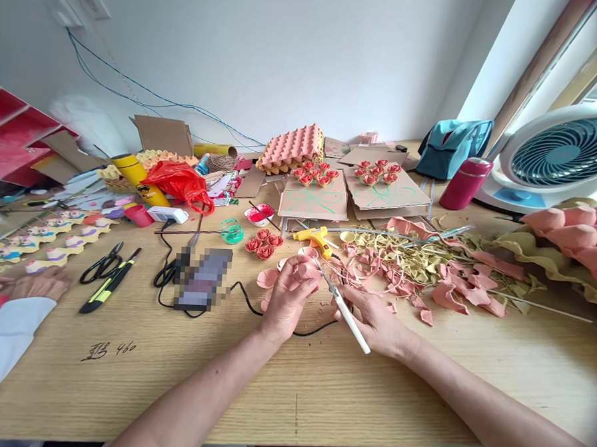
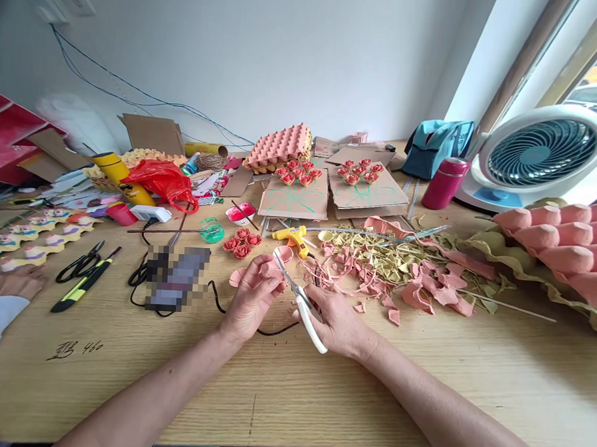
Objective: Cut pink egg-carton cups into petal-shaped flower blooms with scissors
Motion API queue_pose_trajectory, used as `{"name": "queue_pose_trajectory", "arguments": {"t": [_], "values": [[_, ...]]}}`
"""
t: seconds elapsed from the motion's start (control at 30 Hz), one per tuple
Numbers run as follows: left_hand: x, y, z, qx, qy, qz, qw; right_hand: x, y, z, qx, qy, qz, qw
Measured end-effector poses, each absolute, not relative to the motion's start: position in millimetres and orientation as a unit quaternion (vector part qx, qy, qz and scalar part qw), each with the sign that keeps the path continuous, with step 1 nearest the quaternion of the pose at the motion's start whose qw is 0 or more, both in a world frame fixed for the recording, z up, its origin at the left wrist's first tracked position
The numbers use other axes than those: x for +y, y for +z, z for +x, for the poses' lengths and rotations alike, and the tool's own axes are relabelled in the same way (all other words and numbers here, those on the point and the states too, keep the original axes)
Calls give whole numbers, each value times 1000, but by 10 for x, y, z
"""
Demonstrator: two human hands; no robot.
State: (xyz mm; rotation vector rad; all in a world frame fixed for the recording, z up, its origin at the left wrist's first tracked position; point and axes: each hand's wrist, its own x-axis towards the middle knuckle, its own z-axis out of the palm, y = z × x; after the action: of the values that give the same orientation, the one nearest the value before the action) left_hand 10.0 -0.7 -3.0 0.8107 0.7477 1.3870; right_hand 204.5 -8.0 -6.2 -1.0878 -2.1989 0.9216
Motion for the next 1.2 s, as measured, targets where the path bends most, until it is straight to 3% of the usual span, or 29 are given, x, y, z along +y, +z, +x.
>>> {"name": "queue_pose_trajectory", "arguments": {"t": [0.5, 1.2], "values": [[-85, -45, 197, 326, 631, 432, 555, -54, -143, 1994, -826, 338, -348, 286], [-150, 27, 231, 308, 630, 385, 600, -52, -124, 1949, -830, 303, -339, 324]]}}
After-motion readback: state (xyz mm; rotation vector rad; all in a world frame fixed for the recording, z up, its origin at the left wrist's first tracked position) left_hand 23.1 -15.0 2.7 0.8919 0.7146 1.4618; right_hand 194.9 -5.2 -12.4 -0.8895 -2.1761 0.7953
